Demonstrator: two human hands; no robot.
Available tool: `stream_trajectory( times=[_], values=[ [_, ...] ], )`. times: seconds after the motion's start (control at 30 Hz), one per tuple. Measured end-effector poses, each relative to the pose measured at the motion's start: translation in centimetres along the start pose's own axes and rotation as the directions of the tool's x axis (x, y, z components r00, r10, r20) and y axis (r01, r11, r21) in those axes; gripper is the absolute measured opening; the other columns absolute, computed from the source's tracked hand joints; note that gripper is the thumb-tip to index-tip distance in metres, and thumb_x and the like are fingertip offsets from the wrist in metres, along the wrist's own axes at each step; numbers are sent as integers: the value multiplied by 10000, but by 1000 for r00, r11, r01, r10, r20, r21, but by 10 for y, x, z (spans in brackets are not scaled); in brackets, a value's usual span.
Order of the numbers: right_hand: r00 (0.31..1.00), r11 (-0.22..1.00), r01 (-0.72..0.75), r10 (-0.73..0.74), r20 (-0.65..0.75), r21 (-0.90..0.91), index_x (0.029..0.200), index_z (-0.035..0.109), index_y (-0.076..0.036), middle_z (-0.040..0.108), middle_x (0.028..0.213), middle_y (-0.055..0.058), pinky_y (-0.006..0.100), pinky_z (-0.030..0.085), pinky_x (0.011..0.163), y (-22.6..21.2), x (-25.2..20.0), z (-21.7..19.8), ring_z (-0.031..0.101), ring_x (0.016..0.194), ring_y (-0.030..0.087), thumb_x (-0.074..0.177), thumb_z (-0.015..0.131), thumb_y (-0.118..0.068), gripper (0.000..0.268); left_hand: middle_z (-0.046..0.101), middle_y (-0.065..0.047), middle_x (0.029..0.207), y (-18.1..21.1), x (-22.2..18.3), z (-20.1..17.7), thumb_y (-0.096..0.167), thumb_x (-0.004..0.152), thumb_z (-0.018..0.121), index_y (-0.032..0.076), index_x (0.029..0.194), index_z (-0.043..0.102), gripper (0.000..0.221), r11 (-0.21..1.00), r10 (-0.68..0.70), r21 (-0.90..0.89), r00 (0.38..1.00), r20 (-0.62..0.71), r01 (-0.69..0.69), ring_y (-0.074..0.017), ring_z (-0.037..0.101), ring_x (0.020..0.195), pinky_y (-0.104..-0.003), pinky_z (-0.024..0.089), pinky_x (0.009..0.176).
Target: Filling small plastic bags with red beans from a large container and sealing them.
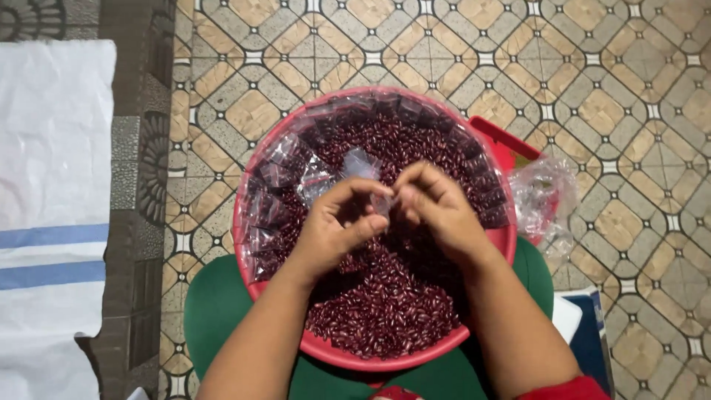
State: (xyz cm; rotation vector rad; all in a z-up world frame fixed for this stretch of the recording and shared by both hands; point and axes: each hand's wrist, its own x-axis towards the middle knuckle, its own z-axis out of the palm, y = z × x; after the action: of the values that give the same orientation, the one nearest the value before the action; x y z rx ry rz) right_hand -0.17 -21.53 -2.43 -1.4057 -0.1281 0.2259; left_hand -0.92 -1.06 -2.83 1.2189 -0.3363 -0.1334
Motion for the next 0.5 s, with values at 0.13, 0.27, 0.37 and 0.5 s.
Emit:
stream_trajectory(
  times=[0.13,0.27,0.37,0.5],
  values=[
    [900,637,240,-429,-78,-732,1103,670,-42,658,985,154,445,499,863,6,17,-22,643,944,364,1029,614,-81,101,638,-63,931,13,8,0,229,813,856,93,1149,731,384,996,60,66,998,-19,-59,-129,572,863,-250,492,748],
    [881,325,229,-470,54,-917,1288,652,-109,604,1218,119,490,431,1030,26,26,-23,554,1201,371,949,655,-44,345,617,-43,900,23,8,2,279,856,829,106,1165,720,370,992,82,102,995,-56,-76,-113,546,836,-256,493,746],
    [893,197,252,-425,149,-948,1379,610,-91,576,1366,165,516,400,1075,23,29,-9,496,1310,407,924,683,-32,465,628,-38,890,16,10,-2,285,875,815,120,1176,707,359,994,84,76,993,-84,-77,-122,557,823,-271,511,760],
    [935,82,224,-299,190,-971,1319,675,-108,609,1375,138,483,423,1040,35,24,-11,513,1321,385,935,710,-104,385,649,-27,901,18,10,-2,331,892,808,149,1187,694,366,993,106,71,989,-106,-98,-120,577,828,-275,522,772]
  ],
)
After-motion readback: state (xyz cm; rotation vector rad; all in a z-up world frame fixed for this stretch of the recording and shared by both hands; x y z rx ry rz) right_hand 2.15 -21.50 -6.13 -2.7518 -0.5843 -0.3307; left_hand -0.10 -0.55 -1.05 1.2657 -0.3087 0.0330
